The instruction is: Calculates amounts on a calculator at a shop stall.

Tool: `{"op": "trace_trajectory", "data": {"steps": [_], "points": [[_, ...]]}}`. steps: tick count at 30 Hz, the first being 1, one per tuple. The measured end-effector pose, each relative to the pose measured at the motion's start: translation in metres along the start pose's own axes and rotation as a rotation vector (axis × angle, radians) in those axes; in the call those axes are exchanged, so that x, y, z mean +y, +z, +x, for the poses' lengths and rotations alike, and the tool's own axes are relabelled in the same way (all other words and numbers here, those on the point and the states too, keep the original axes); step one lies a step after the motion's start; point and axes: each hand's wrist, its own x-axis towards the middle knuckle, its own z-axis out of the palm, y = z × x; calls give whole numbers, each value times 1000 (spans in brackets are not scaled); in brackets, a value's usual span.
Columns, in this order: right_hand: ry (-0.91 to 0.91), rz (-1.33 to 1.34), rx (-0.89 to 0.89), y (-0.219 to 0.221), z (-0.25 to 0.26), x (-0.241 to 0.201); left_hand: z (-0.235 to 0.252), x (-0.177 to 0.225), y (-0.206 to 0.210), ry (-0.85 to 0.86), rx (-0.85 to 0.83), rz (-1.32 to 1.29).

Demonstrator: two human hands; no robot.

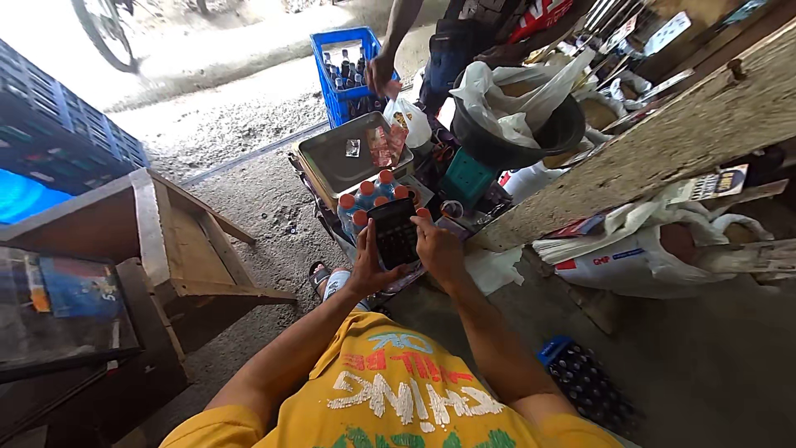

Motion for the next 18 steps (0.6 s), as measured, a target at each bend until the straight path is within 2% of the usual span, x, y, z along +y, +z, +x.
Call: {"op": "trace_trajectory", "data": {"steps": [11, 15, 18], "points": [[32, -93, -35, 2, -1, -14, -2, -1, 1, -12, -4, 5], [-103, 6, -121, 4, -24, -31, -1, -2, 0, 6, -5, -19], [-174, -50, -241, 15, -39, -34, -1, -2, 0, 10, -4, -30]]}}
